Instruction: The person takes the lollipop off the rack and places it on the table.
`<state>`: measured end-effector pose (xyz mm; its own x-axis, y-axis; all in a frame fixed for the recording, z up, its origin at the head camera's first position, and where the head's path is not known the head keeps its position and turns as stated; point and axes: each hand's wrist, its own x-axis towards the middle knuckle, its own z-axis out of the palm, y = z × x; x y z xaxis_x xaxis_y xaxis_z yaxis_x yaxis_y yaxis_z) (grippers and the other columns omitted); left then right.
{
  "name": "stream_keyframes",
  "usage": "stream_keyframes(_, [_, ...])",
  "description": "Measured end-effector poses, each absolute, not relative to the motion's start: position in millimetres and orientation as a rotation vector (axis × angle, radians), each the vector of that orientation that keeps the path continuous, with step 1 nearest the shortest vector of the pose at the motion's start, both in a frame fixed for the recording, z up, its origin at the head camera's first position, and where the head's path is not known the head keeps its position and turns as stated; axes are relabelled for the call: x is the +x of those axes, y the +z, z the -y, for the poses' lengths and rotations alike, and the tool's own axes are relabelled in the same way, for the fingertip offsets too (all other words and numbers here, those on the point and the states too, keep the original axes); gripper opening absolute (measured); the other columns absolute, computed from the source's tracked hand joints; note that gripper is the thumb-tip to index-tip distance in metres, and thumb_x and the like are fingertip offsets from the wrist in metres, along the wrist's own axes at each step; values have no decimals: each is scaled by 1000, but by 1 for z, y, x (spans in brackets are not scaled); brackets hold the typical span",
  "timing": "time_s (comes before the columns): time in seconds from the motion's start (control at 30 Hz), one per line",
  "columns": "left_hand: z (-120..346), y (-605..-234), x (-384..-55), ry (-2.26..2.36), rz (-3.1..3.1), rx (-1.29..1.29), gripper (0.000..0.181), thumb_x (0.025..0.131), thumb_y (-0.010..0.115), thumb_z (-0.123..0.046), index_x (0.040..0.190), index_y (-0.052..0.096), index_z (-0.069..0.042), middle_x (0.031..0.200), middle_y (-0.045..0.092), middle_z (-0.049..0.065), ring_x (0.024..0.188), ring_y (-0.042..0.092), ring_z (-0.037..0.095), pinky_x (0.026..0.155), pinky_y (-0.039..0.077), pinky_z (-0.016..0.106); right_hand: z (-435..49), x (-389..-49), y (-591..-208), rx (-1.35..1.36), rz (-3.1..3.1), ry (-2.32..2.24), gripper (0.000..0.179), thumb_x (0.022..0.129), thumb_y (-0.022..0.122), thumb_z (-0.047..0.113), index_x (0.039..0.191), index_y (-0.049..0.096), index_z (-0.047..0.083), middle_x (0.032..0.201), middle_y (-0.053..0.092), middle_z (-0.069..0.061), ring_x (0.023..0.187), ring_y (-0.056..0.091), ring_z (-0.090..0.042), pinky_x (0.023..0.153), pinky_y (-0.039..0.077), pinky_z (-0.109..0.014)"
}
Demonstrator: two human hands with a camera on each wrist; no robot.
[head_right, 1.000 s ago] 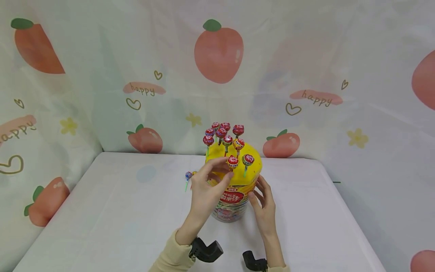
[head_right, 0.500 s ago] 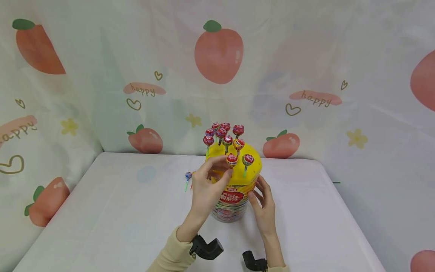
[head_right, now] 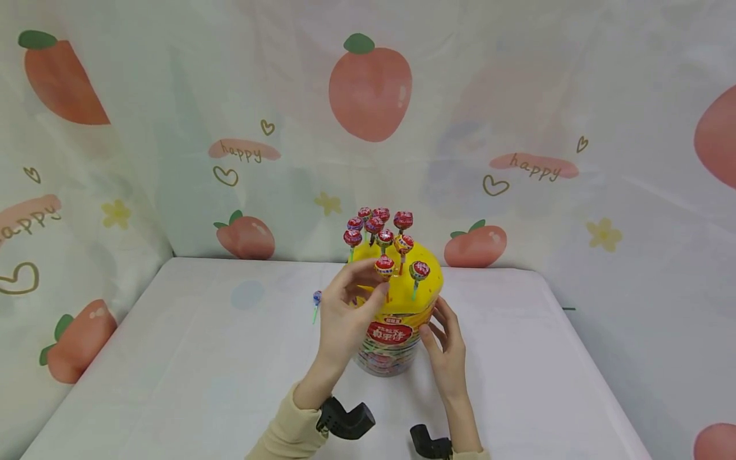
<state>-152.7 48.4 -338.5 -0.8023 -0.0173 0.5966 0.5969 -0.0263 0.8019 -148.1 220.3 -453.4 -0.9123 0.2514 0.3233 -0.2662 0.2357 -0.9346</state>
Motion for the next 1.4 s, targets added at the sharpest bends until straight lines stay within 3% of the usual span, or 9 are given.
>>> stream_keyframes(0.7, [-3,-360,-161,-1883,1810,-375,30,85,70,-6,115,65,-6,95,69,15,83,64,18,69,56,23,-222,-151,-456,14,2122,1710,54,96,52,6,147,37,18,141,45,13,123,45,-2,96,39,-6])
stream_keyframes(1.4, [39,-414,-200,-1983,1828,-157,32,80,73,0,111,66,1,91,68,25,74,62,3,62,51,16,-221,-149,-456,10,2120,1710,54,96,52,5,147,37,16,140,45,15,123,45,-2,96,39,-6])
